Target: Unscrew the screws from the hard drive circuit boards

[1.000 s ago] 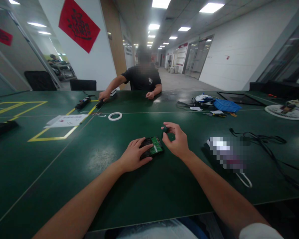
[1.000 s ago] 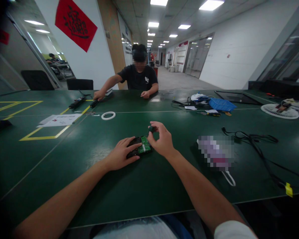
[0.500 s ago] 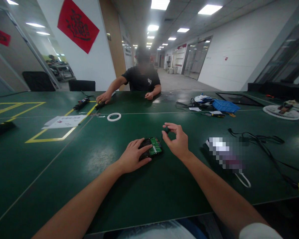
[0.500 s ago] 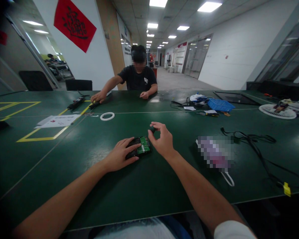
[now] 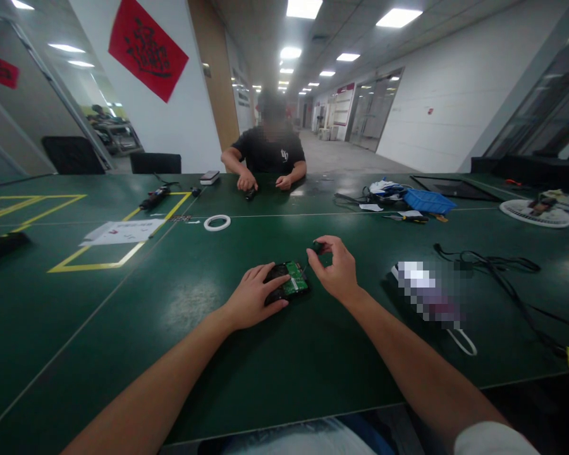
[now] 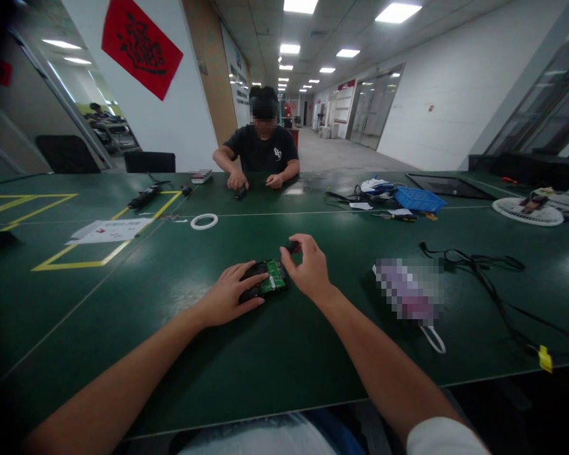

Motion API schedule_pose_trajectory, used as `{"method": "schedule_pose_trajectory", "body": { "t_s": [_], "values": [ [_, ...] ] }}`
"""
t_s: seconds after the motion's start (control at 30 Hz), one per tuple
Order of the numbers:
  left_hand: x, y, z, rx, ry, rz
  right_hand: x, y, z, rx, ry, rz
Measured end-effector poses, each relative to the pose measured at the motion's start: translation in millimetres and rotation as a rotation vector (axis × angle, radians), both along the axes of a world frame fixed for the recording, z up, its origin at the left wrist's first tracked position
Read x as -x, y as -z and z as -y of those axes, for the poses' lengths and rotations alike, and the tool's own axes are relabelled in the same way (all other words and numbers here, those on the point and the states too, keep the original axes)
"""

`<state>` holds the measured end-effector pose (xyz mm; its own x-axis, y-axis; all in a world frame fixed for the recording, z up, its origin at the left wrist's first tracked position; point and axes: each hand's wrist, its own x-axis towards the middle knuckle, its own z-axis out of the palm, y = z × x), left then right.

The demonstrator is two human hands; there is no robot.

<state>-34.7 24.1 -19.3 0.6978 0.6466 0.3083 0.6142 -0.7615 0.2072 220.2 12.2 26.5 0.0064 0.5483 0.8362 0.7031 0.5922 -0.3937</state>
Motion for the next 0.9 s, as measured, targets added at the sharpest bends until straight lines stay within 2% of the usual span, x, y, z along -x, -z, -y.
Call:
{"method": "schedule_pose_trajectory", "body": {
  "t_s": [0.17, 0.37, 0.47, 0.6, 0.8, 0.9],
  "values": [
    [-0.9, -0.8, -0.2, -0.001, -0.008, -0.02, -0.8, -3.7, 1.8, -0.021, -0.055, 0.076],
    [-0.9, -0.9, 0.4, 0.011, -0.011, -0.02, -2.4, -1.6, -2.1, -0.074, -0.008, 0.025],
    [-0.4, -0.6, 0.6, 0.019, -0.008, 0.002, -2.3, 1.4, -3.9, -0.095, -0.035, 0.021],
    [-0.4, -0.7, 0.4, 0.022, -0.009, 0.004, 0.1, 4.5, -4.1, -0.073, -0.094, -0.034],
    [-0.9, -1.8, 1.1, 0.01, -0.013, -0.019, -0.9, -0.9, -0.6, -0.061, -0.042, 0.053],
    [-0.6, -1.8, 1.3, 0.013, -0.012, -0.022, -1.4, -0.7, -0.9, -0.018, -0.057, 0.027]
  ]
}}
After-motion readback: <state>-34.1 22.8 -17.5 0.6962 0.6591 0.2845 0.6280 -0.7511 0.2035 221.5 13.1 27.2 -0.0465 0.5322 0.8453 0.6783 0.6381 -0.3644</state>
